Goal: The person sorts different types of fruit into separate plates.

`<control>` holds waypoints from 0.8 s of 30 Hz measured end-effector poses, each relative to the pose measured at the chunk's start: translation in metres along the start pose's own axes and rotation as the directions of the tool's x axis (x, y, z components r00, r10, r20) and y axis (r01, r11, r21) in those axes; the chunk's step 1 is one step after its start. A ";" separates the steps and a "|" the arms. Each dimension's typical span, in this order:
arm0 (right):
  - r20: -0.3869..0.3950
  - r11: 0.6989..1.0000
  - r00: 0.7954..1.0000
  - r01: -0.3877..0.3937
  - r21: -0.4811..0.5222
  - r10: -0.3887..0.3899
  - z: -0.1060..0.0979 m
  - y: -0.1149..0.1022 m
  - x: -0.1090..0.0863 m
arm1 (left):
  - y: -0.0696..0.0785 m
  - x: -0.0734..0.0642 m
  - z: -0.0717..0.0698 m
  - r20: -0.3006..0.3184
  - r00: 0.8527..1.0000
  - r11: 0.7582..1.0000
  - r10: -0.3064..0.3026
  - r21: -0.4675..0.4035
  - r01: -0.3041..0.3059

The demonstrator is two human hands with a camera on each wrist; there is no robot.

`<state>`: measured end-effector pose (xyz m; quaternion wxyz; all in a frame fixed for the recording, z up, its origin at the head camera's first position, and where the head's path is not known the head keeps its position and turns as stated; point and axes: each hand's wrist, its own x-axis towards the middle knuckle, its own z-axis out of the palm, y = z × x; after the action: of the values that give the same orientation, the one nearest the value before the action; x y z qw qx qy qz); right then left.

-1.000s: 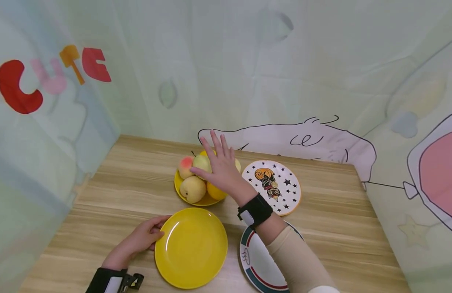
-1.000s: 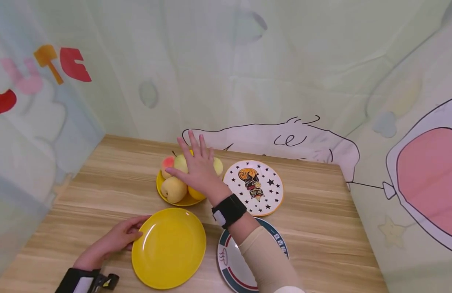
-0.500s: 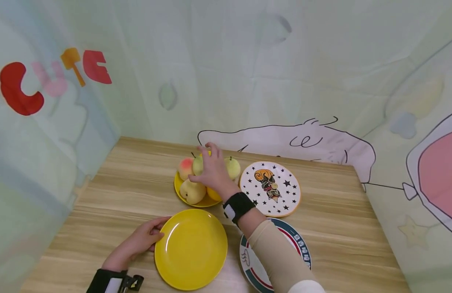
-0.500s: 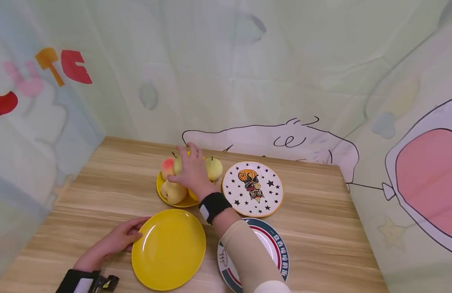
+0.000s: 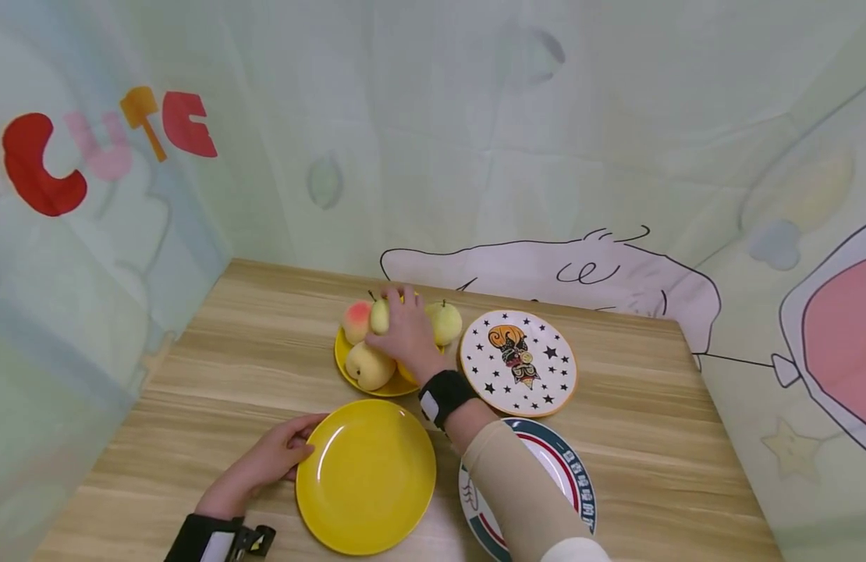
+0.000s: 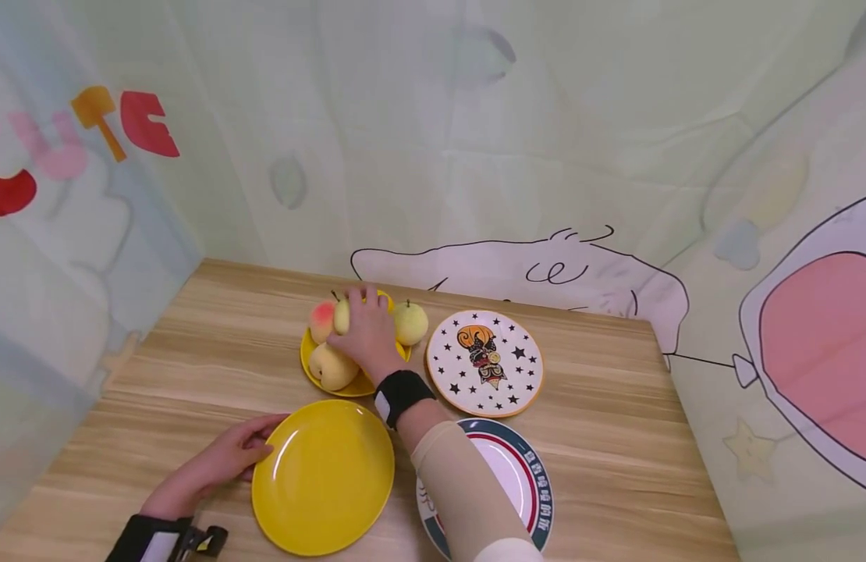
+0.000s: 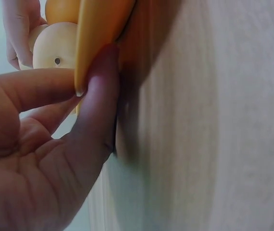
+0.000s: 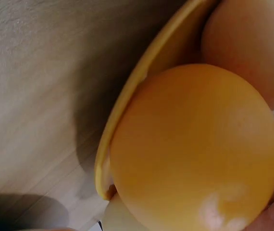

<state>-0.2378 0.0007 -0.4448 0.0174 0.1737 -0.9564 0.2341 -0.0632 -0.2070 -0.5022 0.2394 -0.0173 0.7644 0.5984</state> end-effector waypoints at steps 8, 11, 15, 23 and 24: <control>-0.021 0.999 0.999 -0.026 -0.018 0.026 0.007 0.000 0.001 | 0.000 0.000 0.000 0.004 1.000 1.000 -0.007 -0.001 0.007; -0.030 1.000 1.000 -0.008 -0.017 0.007 0.008 0.000 0.002 | 0.000 0.000 0.000 -0.004 1.000 1.000 -0.018 0.011 0.018; -0.052 1.000 0.998 0.019 0.008 -0.018 0.005 -0.002 -0.001 | -0.001 0.000 0.000 0.001 0.999 0.999 -0.041 0.015 0.041; -0.124 0.988 0.987 0.115 0.100 -0.102 -0.018 -0.014 -0.011 | 0.000 0.000 0.000 0.016 1.000 1.000 -0.015 -0.005 0.016; -0.121 0.988 0.987 0.122 0.097 -0.110 -0.019 -0.015 -0.013 | 0.000 0.000 0.000 0.016 1.000 1.000 -0.015 -0.008 0.015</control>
<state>-0.2219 0.0012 -0.4228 0.0769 0.2162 -0.9286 0.2917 -0.0630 -0.2066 -0.5018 0.2497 -0.0193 0.7599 0.5998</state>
